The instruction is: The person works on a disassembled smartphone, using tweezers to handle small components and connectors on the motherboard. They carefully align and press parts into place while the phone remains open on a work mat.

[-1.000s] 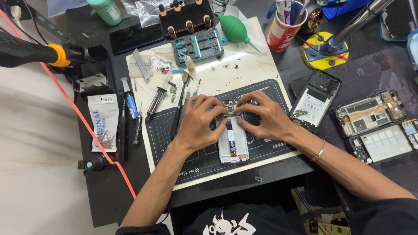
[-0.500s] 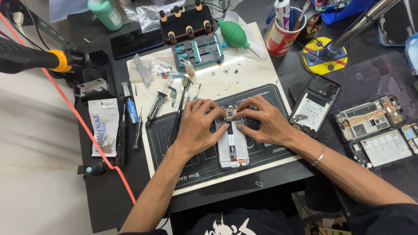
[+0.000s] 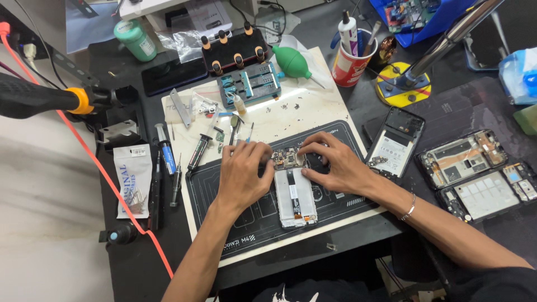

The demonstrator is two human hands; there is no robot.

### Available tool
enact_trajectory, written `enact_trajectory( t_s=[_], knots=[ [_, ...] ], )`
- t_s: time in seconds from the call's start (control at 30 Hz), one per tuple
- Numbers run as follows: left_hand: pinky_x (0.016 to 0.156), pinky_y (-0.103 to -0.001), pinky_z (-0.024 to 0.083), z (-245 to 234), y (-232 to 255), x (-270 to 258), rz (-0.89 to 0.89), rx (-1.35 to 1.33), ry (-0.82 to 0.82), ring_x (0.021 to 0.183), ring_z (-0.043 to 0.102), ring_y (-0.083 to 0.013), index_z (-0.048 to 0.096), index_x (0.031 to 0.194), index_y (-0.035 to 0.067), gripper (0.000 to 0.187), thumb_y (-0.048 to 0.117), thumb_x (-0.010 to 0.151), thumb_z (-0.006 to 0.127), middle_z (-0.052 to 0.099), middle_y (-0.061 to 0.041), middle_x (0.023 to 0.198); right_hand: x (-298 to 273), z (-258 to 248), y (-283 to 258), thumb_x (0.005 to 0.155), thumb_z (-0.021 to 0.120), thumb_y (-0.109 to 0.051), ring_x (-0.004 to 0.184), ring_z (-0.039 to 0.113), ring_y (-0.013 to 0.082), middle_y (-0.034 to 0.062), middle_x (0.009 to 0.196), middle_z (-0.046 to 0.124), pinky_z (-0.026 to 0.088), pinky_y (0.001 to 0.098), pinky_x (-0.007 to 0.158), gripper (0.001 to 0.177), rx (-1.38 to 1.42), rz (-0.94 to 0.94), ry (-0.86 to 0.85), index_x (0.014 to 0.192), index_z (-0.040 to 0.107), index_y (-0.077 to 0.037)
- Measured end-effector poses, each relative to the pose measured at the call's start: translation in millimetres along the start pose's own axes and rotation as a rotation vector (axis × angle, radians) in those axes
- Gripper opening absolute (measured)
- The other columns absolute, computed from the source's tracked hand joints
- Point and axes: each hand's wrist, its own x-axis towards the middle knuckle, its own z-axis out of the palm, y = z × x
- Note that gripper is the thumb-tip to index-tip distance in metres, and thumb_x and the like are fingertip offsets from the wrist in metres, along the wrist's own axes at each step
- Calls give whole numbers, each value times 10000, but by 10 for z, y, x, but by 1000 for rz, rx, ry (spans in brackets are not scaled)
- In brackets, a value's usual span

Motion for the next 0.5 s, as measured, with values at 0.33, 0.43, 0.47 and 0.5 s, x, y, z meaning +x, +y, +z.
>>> enact_trajectory(
  t_s=[0.33, 0.43, 0.47, 0.5],
  knots=[
    [914, -407, 398, 40, 3, -8, 7, -137, 3, 818, 684, -181, 640, 952, 92, 156, 124, 837, 740, 719, -29, 816, 10, 0, -12, 766, 852, -174, 846, 717, 190, 114, 980, 733, 595, 295, 709, 525, 35, 99, 113, 1219, 642, -10],
    [914, -403, 398, 47, 9, -9, -8, -153, 11, 839, 684, -181, 637, 943, 88, 149, 114, 842, 744, 724, -25, 834, 1, 23, 32, 790, 839, -173, 811, 724, 184, 124, 969, 746, 602, 281, 683, 502, 32, 118, 152, 1223, 645, -9],
    [910, -403, 398, 48, 13, -6, -8, -152, 15, 844, 681, -185, 639, 940, 86, 148, 114, 842, 746, 725, -25, 839, 5, 24, 44, 800, 832, -169, 812, 728, 178, 126, 971, 747, 606, 275, 673, 486, 32, 121, 159, 1219, 647, -9],
    [906, -403, 398, 49, 17, -3, -7, -151, 19, 849, 678, -188, 640, 938, 85, 147, 114, 842, 748, 726, -24, 844, 11, 24, 53, 809, 824, -166, 812, 732, 172, 129, 972, 747, 610, 269, 663, 470, 31, 124, 167, 1216, 649, -9]
  ],
)
